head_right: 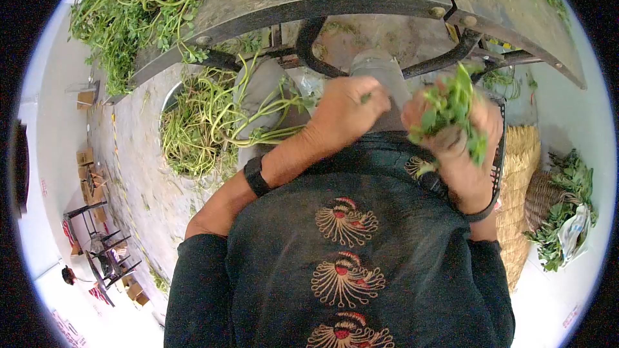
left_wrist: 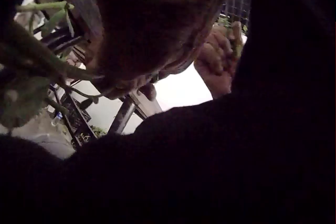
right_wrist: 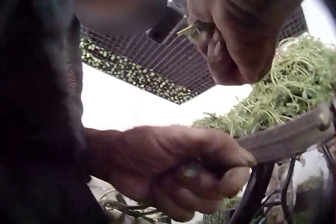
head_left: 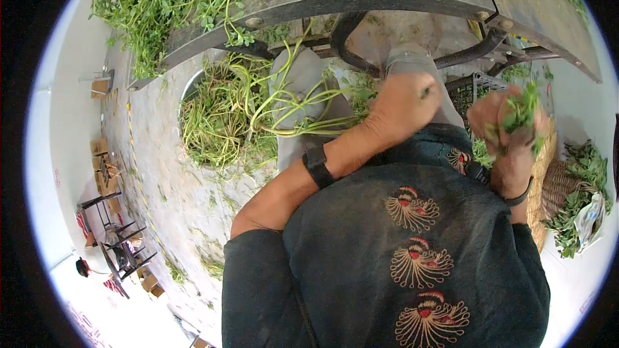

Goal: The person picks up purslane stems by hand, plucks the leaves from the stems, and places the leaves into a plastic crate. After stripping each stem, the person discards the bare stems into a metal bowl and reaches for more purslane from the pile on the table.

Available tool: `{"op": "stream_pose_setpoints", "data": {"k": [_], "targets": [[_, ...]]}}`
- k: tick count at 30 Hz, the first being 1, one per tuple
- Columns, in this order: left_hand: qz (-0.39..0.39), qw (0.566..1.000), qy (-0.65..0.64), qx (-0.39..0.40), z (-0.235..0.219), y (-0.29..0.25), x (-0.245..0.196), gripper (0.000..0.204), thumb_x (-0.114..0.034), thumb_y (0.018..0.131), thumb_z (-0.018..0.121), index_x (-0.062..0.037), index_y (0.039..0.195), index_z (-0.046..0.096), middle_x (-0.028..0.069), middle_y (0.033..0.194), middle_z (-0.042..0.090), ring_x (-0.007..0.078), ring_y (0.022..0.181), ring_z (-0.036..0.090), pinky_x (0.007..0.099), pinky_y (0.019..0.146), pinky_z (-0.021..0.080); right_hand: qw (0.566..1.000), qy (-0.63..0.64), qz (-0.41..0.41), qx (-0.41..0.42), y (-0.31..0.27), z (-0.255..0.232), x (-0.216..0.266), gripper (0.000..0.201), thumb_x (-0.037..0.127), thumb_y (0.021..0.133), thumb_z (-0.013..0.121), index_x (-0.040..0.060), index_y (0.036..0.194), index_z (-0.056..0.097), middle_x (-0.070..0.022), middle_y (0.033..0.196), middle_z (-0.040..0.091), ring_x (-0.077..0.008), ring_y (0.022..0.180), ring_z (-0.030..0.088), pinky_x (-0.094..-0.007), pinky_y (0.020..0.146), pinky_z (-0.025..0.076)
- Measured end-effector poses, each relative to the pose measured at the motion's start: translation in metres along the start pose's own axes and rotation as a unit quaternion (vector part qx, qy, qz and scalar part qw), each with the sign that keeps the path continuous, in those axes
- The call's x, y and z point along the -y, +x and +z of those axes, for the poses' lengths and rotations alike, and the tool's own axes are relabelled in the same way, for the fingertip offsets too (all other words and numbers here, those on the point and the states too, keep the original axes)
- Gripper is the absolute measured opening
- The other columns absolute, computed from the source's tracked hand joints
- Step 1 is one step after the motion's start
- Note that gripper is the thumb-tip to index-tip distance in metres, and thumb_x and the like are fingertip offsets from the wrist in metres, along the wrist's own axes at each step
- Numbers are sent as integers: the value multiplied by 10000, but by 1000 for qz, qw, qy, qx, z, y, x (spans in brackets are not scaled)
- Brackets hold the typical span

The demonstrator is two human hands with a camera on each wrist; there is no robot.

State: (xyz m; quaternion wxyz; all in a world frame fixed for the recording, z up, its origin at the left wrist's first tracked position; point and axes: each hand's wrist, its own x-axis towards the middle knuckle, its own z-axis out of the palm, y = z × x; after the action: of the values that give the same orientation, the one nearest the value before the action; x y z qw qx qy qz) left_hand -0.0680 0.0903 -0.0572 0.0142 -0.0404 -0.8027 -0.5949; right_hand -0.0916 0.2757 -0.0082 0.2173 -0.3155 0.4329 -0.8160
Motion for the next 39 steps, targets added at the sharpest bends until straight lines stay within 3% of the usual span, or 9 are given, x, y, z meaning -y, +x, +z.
{"op": "stream_pose_setpoints", "data": {"k": [3, 8, 16, 19, 20, 23, 25, 34, 39], "targets": [[135, 988, 27, 64, 15, -9, -4, 196, -165, 802, 548, 11, 727, 586, 164, 649, 581, 301, 581, 577, 366, 547, 439, 881, -444, -28, -160, 19, -17, -20, 343, 280, 841, 625, 14, 1052, 576, -90, 764, 607, -169, 607, 561, -275, 507, 414], [197, 968, 106, 116, 28, -24, 15, 169, -177, 793, 551, -23, 751, 607, 179, 696, 584, 344, 698, 588, 422, 668, 461, 829, -515, 36, 216, 93, 37, -63, 241, 190, 833, 593, 35, 1018, 591, -162, 722, 615, -324, 667, 594, -411, 623, 460], [83, 928, 77, 356, -15, -23, -14, 272, -238, 789, 604, 32, 821, 614, 206, 840, 621, 320, 777, 603, 368, 701, 472, 740, -534, 137, 386, 89, 12, -124, 261, 69, 700, 579, -35, 939, 562, -226, 822, 580, -403, 852, 559, -456, 732, 449], [108, 972, -85, 191, -72, -33, -40, 303, -219, 821, 604, 33, 991, 588, 155, 1033, 615, 265, 946, 589, 331, 791, 469, 714, -525, 324, 331, 91, 12, -106, 257, 35, 700, 580, -39, 945, 556, -235, 832, 582, -404, 836, 564, -456, 721, 456], [108, 971, -176, 120, -101, -39, -42, 307, -205, 840, 590, 24, 1045, 578, 134, 1094, 604, 245, 1007, 575, 319, 829, 461, 944, -284, 119, 116, 69, 16, -103, 284, 4, 692, 577, -36, 973, 557, -238, 809, 580, -399, 821, 574, -456, 717, 452], [21, 931, -199, -304, -170, -73, -7, 340, -118, 849, 580, 19, 1157, 534, 116, 1055, 600, 176, 918, 564, 290, 845, 445, 735, -566, 184, 324, 59, -14, -116, 398, -79, 614, 548, -45, 1010, 571, -266, 864, 567, -417, 812, 549, -422, 686, 447], [-56, 851, 23, -522, -207, -105, 58, 436, -207, 851, 608, 64, 1176, 501, 181, 1171, 541, 216, 1027, 531, 316, 885, 423, 753, -558, 169, 305, 51, -19, -121, 518, -122, 567, 540, -47, 1079, 559, -268, 901, 570, -428, 833, 544, -425, 712, 447], [-480, 773, -236, -341, -150, -120, 144, 542, -244, 771, 704, 49, 1149, 449, 161, 884, 605, 203, 712, 591, 333, 547, 455, 771, -514, 274, 256, 56, -11, -122, 514, -109, 579, 574, -17, 1085, 564, -248, 873, 586, -412, 826, 575, -375, 717, 469], [-416, 777, -321, -347, -161, -131, 158, 137, -74, 821, 607, -47, 946, 556, 33, 768, 612, 127, 643, 561, 285, 489, 412, 787, -505, 263, 240, 56, -7, -132, 533, -110, 586, 582, -14, 1110, 554, -250, 849, 583, -401, 795, 582, -370, 718, 470]]}}
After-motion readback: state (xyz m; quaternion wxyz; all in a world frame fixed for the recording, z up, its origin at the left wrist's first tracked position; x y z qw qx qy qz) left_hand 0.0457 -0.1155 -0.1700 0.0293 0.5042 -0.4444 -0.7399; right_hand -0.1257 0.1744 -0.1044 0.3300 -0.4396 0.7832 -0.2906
